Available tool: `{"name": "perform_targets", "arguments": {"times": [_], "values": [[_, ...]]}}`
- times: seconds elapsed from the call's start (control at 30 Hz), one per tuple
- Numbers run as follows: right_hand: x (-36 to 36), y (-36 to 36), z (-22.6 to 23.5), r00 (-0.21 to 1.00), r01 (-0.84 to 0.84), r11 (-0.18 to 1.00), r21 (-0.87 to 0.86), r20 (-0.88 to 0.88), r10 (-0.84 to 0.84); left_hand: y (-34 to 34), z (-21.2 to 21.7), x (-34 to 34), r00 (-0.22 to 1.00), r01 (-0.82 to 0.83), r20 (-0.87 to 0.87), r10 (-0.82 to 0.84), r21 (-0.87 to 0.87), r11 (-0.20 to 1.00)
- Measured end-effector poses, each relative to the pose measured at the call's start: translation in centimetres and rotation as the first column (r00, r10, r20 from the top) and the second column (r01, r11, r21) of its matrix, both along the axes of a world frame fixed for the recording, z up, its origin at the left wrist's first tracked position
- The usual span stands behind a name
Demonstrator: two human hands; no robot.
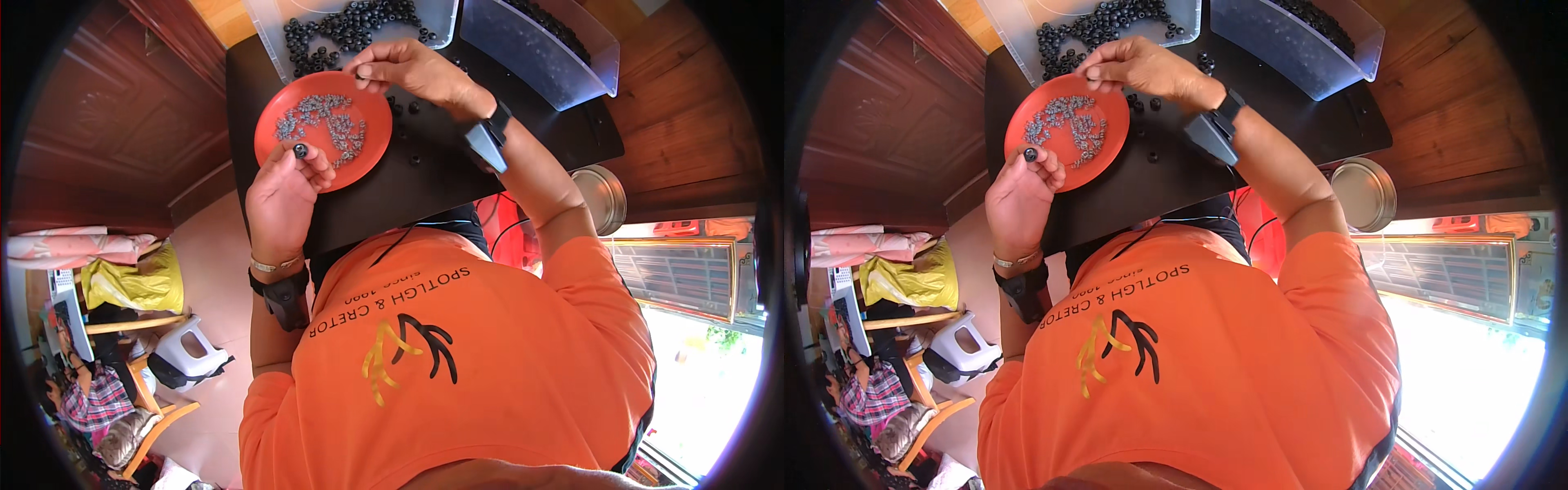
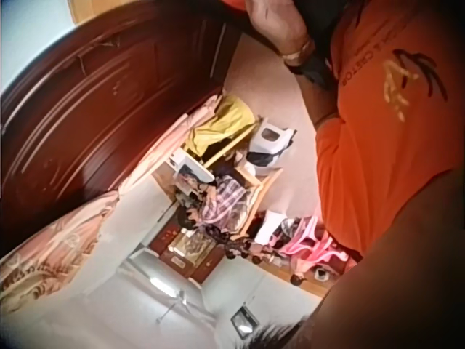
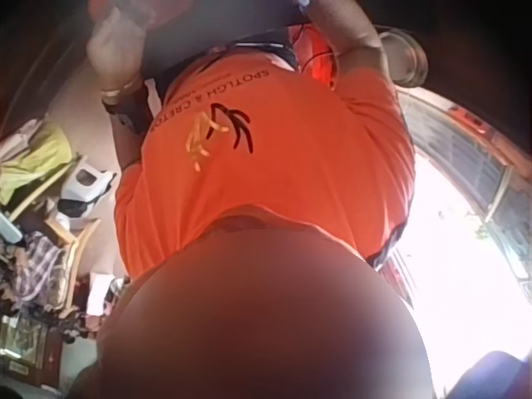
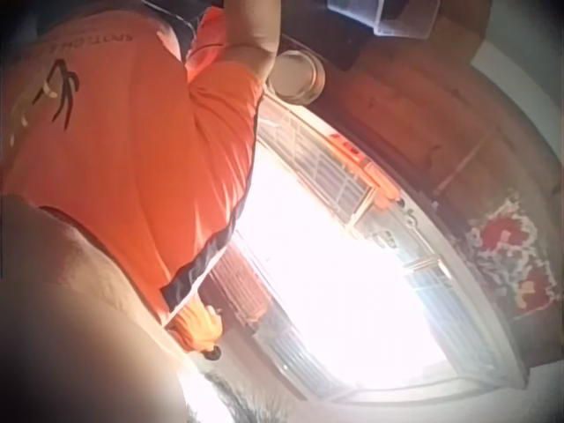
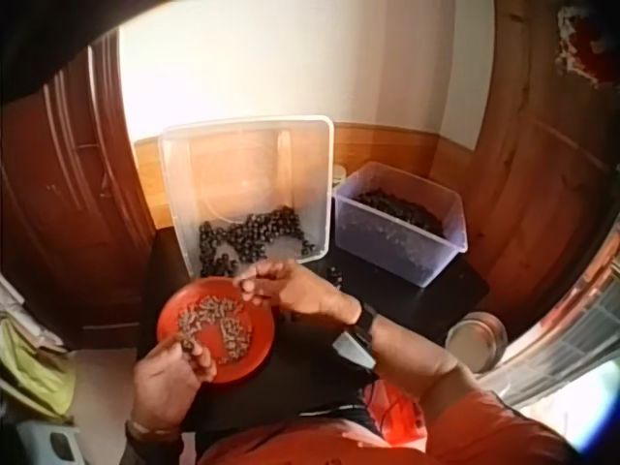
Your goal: The person is sorting small black hardware components from a bin onto a red plate for inspection.
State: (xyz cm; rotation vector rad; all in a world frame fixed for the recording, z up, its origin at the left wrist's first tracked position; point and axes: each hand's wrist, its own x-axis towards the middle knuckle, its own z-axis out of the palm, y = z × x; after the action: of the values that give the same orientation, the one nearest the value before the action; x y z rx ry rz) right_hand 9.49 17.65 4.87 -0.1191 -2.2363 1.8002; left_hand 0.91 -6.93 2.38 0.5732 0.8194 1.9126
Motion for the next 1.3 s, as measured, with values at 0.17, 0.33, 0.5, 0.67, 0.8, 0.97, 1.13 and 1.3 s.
{"name": "perform_targets", "arguments": {"times": [0.17,0.33,0.5,0.67,0.8,0.97,1.13,1.3], "values": [[0.7,-2.9,0.5,0.988,-0.157,0.906,-0.394,-0.064,0.143,0.7,0.5,0.6,0.998,0.049,0.039,-0.049,0.016,0.999],[0.2,-3.9,-0.2,0.981,-0.192,0.841,-0.506,-0.106,0.16,0.9,0.5,0.5,0.997,0.075,-0.018,-0.074,0.016,0.997],[-0.1,-5.0,-0.2,0.979,-0.203,0.84,-0.503,-0.129,0.159,0.8,0.7,0.6,0.997,0.069,-0.029,-0.068,0.041,0.997],[-0.2,-5.8,-0.9,0.974,-0.204,0.855,-0.476,-0.183,0.131,1.0,0.4,0.4,0.996,0.091,-0.029,-0.089,0.074,0.993],[0.0,-6.5,-0.7,0.977,-0.171,0.877,-0.448,-0.193,0.092,1.4,0.3,0.6,0.998,0.049,0.03,-0.051,0.074,0.996],[0.7,-7.7,0.0,0.976,-0.154,0.885,-0.44,-0.205,0.068,1.6,0.3,0.7,0.999,0.038,0.02,-0.039,0.045,0.998],[0.6,-7.9,-0.4,0.978,-0.157,0.892,-0.423,-0.193,0.08,1.7,0.4,1.1,1.0,0.005,-0.003,-0.005,0.029,1.0],[0.7,-8.1,-0.9,0.976,-0.119,0.93,-0.348,-0.214,0.045,1.7,0.6,1.3,0.998,-0.036,-0.056,0.036,-0.006,0.999]]}}
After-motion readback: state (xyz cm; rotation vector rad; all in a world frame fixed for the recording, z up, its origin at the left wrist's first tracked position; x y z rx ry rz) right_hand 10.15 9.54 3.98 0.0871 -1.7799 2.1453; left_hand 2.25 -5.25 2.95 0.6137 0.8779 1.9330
